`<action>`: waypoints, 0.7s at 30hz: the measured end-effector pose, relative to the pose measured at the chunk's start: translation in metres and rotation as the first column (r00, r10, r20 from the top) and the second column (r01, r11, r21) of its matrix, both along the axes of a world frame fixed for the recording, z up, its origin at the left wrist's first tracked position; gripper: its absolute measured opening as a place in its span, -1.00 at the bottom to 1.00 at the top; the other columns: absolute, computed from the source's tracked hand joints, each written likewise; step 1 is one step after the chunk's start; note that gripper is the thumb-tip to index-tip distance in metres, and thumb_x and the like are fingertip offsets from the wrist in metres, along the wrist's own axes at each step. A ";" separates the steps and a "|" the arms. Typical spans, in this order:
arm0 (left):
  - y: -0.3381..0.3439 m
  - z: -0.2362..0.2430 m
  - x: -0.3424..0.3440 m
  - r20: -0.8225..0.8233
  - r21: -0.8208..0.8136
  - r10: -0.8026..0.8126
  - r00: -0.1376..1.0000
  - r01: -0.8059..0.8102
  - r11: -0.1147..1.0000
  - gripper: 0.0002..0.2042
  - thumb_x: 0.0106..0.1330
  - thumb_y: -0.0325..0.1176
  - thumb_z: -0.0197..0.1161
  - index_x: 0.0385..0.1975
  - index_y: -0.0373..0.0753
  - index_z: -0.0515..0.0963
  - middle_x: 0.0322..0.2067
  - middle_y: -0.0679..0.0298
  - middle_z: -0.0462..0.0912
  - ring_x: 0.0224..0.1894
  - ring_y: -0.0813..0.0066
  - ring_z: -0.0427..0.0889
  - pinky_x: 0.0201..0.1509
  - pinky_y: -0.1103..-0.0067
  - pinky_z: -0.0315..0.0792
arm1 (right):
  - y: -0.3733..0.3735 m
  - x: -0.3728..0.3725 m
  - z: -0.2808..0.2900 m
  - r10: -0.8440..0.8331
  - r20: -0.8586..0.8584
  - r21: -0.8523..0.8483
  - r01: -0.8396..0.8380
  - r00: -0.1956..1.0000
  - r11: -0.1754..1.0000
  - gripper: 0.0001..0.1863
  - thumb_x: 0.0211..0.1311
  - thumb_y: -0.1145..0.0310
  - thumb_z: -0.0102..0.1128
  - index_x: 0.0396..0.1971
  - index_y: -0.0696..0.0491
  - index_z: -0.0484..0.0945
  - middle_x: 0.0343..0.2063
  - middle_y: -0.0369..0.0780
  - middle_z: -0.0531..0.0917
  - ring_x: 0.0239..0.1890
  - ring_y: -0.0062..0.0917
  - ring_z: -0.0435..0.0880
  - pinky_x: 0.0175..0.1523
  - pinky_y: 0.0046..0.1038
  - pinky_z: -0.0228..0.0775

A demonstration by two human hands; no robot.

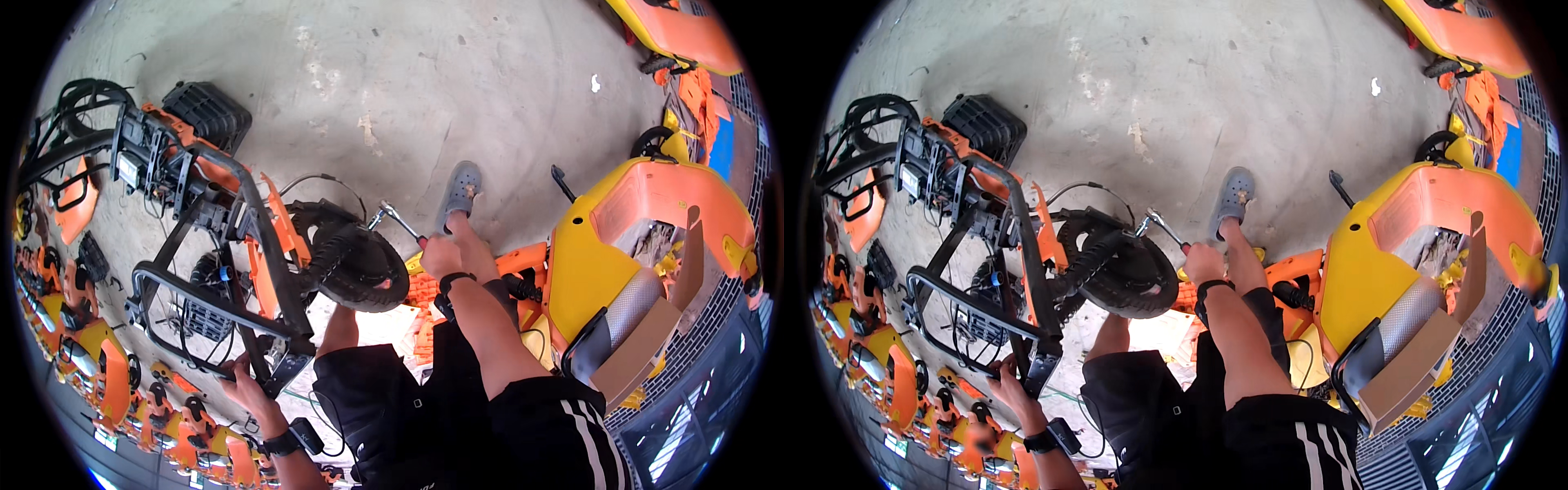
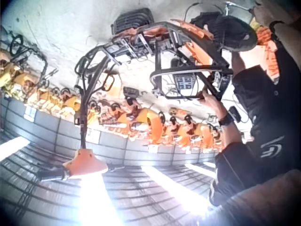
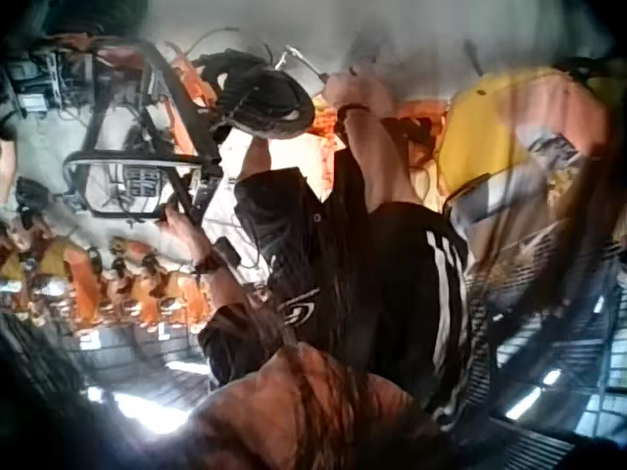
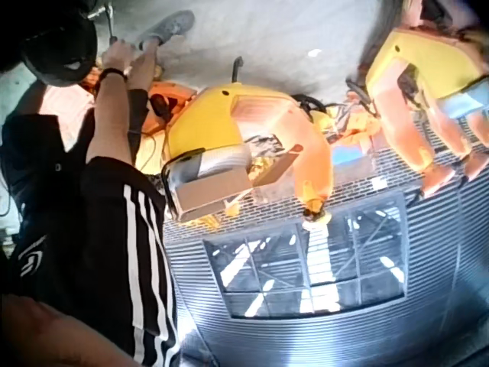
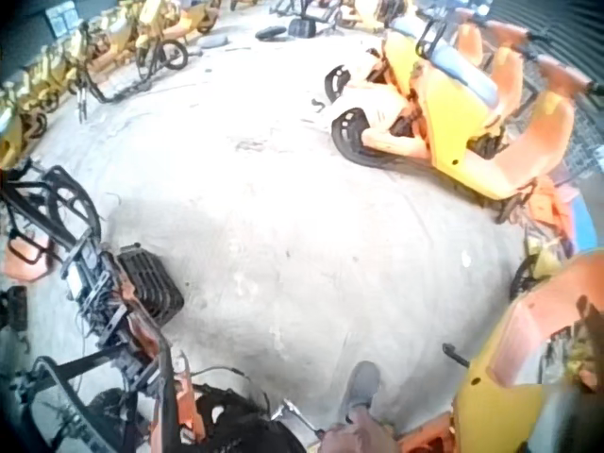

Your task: The person is repairing an electric scooter in a workshop. They are seen disassembling a brake assembly, using a wrench to loosen bolts on the front wheel, and handling various scooter parts and tools.

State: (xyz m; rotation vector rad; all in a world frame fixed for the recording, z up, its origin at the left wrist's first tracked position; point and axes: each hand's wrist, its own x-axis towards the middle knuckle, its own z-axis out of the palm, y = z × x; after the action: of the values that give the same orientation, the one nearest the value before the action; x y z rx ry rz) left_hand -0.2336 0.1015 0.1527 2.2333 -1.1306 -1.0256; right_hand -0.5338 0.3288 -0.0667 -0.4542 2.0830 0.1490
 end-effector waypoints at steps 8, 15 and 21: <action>0.004 0.000 -0.005 0.076 -0.025 -0.031 0.997 0.033 0.999 -0.83 0.24 -0.50 -0.01 -0.20 -0.39 0.32 -0.37 0.11 0.63 -0.24 0.43 0.55 -0.04 0.54 0.35 | 0.018 -0.001 -0.023 0.063 0.016 -0.021 -0.063 0.998 0.998 -0.78 0.04 0.32 0.18 -0.38 0.15 0.58 -0.40 0.04 0.64 -0.26 -0.10 0.64 -0.14 -0.18 0.50; 0.007 -0.010 0.014 0.074 -0.091 -0.071 0.995 0.077 0.993 -0.88 0.17 -0.59 0.03 -0.29 -0.37 0.35 -0.38 0.13 0.62 -0.30 0.44 0.56 -0.06 0.56 0.37 | 0.005 -0.003 -0.011 0.093 -0.003 0.044 -0.093 0.996 0.995 -0.75 -0.01 0.32 0.20 -0.36 0.16 0.59 -0.37 0.03 0.65 -0.24 -0.11 0.65 -0.11 -0.19 0.50; 0.008 -0.001 -0.006 0.064 -0.131 -0.041 0.997 0.049 0.990 -0.95 0.17 -0.59 0.05 -0.40 -0.36 0.43 -0.43 0.20 0.62 -0.30 0.49 0.53 -0.08 0.57 0.34 | 0.014 -0.005 -0.022 0.151 -0.025 0.021 -0.150 0.988 0.988 -0.76 0.04 0.27 0.19 -0.40 0.15 0.60 -0.39 0.02 0.65 -0.26 -0.11 0.65 -0.12 -0.20 0.51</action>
State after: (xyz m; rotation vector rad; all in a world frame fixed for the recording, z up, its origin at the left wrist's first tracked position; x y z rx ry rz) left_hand -0.2393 0.1091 0.1520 2.1569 -1.2428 -0.8780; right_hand -0.5384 0.3429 -0.0888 -0.6008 2.0713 0.2653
